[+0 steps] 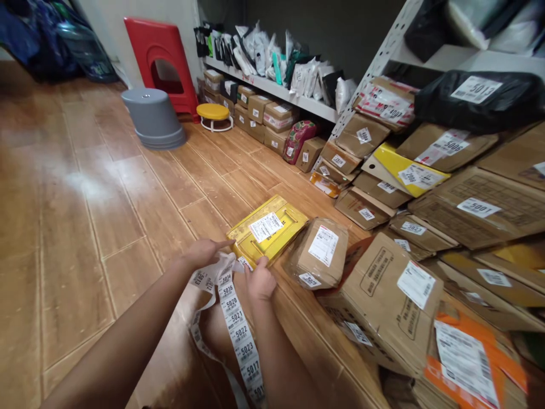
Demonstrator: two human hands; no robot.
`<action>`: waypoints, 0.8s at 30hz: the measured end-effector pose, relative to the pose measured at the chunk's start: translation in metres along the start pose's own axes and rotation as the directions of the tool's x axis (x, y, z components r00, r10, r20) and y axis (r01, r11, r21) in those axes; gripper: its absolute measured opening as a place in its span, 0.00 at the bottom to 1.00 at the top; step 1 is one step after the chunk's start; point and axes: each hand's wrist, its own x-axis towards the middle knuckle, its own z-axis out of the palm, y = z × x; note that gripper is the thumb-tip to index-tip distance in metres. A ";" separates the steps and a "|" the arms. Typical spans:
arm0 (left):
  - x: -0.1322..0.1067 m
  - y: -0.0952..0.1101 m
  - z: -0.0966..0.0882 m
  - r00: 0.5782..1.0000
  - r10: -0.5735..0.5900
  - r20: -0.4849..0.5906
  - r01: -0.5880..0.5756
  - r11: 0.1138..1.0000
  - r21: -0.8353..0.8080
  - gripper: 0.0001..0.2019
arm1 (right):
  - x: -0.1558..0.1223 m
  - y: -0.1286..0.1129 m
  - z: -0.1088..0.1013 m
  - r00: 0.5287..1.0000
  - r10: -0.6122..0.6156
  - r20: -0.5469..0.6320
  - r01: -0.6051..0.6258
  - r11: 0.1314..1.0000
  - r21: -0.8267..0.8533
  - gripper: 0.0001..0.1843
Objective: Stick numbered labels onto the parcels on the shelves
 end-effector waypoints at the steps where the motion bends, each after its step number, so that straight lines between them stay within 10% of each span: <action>1: -0.003 -0.005 0.002 1.000 -0.012 -0.009 0.012 1.000 -0.019 0.35 | 0.004 -0.002 -0.003 1.000 -0.027 0.009 0.028 0.999 -0.031 0.13; 8: -0.023 -0.013 0.016 0.999 -0.046 -0.002 0.044 0.969 -0.245 0.25 | 0.026 -0.011 -0.020 0.981 -0.154 0.116 0.165 0.982 -0.096 0.18; 14: -0.048 0.011 0.007 1.000 -0.011 0.014 0.017 0.872 -0.490 0.19 | -0.022 0.067 -0.077 0.919 -0.303 0.251 0.264 0.948 0.178 0.13; 18: -0.064 0.060 -0.029 0.993 0.116 -0.011 -0.090 0.701 -0.707 0.23 | -0.034 0.087 -0.144 0.851 -0.377 0.366 0.146 0.838 0.525 0.09; 24: -0.091 0.148 -0.120 0.974 0.224 -0.016 -0.136 0.531 -0.837 0.21 | -0.018 0.015 -0.278 0.796 -0.462 0.391 -0.022 0.624 0.781 0.23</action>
